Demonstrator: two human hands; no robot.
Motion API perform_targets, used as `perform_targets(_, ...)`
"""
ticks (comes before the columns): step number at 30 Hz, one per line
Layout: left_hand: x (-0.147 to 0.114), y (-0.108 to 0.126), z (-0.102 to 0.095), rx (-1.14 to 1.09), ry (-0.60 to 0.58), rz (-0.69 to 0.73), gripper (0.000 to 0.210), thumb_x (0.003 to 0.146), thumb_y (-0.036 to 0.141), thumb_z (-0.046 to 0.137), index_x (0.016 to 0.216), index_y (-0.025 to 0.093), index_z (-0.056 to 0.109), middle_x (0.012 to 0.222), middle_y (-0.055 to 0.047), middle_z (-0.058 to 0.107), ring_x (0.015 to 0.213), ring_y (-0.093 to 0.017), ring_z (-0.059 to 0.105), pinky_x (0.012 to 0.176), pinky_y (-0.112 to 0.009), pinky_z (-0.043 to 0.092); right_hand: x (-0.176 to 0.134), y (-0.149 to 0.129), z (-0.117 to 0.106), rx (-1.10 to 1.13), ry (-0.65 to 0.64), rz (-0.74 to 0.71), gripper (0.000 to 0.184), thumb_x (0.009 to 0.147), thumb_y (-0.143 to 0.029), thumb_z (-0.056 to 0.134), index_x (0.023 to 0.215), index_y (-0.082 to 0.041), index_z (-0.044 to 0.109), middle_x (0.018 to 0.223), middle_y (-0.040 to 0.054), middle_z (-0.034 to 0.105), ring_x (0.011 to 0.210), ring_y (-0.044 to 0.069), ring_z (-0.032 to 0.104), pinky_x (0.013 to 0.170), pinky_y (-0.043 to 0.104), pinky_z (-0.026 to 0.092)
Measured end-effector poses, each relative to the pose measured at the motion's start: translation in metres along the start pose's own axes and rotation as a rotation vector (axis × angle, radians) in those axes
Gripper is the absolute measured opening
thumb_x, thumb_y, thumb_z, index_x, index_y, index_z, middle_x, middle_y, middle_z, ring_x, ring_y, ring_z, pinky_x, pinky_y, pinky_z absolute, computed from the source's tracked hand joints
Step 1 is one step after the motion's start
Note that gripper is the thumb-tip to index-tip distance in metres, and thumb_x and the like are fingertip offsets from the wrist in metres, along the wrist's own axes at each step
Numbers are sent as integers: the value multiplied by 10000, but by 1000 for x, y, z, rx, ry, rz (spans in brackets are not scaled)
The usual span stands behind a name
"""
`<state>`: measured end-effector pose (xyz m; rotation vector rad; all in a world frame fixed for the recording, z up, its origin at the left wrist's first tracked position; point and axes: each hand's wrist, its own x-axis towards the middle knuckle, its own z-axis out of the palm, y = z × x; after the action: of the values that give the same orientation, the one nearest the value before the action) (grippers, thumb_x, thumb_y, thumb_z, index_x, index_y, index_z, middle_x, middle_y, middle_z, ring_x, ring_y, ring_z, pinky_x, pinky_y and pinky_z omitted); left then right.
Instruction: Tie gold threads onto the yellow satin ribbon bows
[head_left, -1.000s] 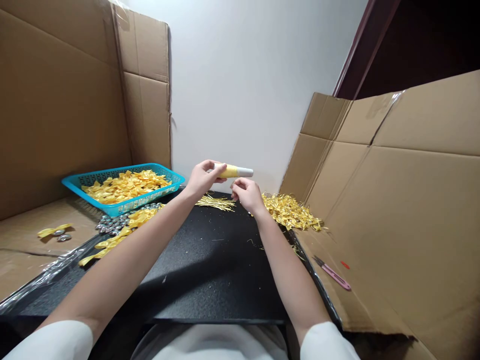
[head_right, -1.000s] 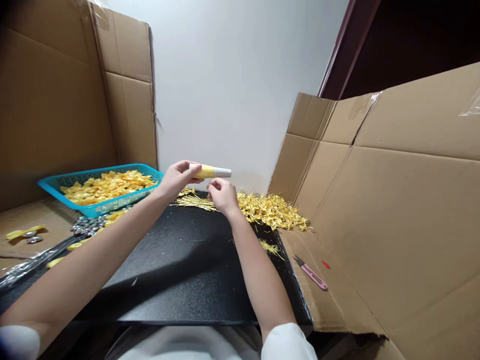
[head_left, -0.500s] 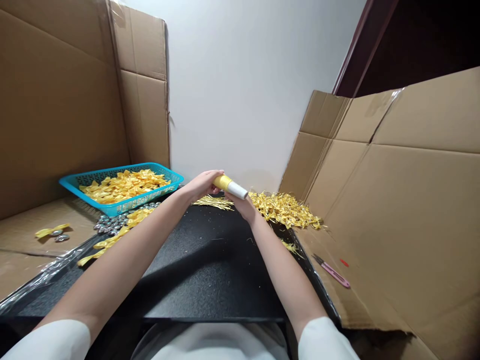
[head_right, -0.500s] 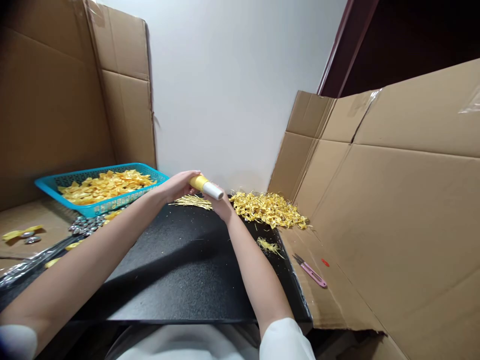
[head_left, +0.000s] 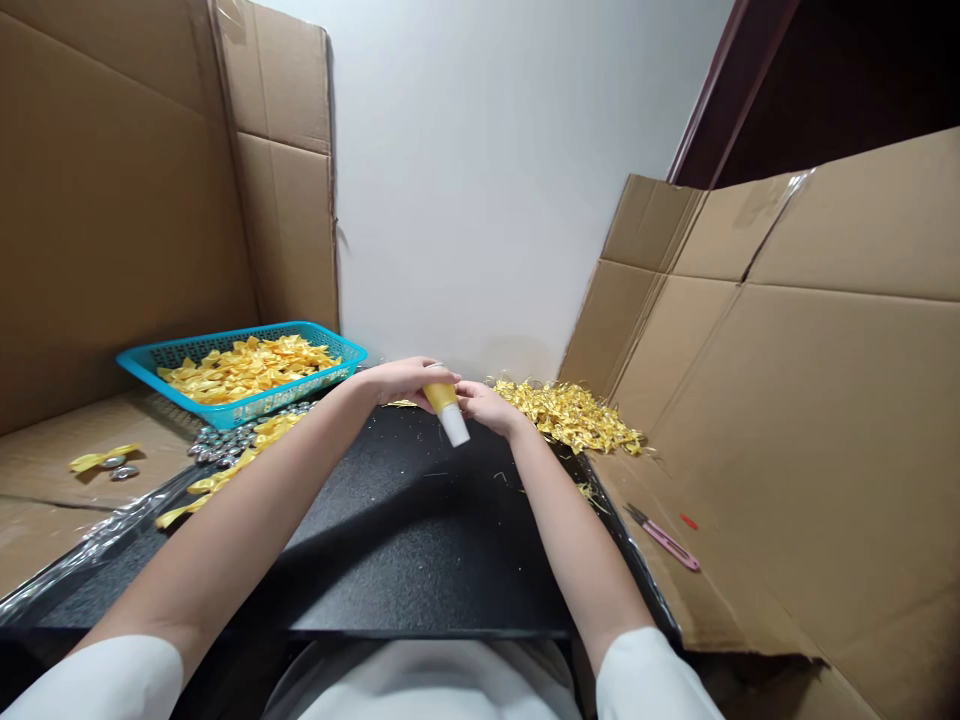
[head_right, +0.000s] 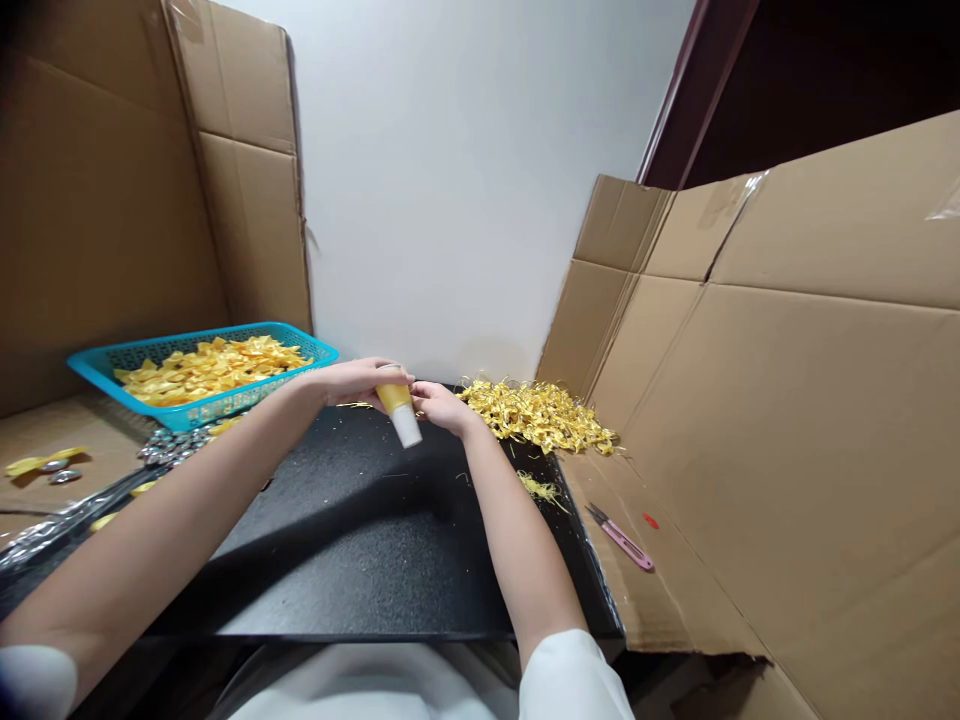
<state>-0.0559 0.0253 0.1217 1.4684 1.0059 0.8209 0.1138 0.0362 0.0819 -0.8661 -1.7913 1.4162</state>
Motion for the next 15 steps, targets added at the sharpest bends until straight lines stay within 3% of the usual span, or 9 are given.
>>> perform_targets(4, 1, 1, -4, 1, 79, 110, 266, 515, 282, 811, 685, 148, 657, 679, -67, 684, 702, -251, 691, 604, -299, 569, -3, -10, -4, -64, 80, -41, 147, 712, -262, 663, 691, -170, 550, 645, -42, 550, 626, 93, 504, 613, 212, 406)
perform_targets(9, 0, 7, -4, 30, 253, 159, 234, 609, 301, 787, 689, 149, 629, 647, -38, 634, 631, -195, 658, 580, -277, 566, -14, -32, -17, -2, 161, -175, 261, 679, -385, 694, 716, -182, 535, 652, -44, 544, 626, 91, 524, 635, 220, 418)
perform_targets(15, 10, 7, -6, -286, 447, 171, 204, 755, 276, 721, 739, 124, 586, 660, -28, 576, 603, -145, 624, 580, -265, 585, -18, -41, -35, 97, 501, -282, 213, 696, -342, 634, 842, -208, 557, 843, -7, 629, 724, 101, 553, 659, 226, 421)
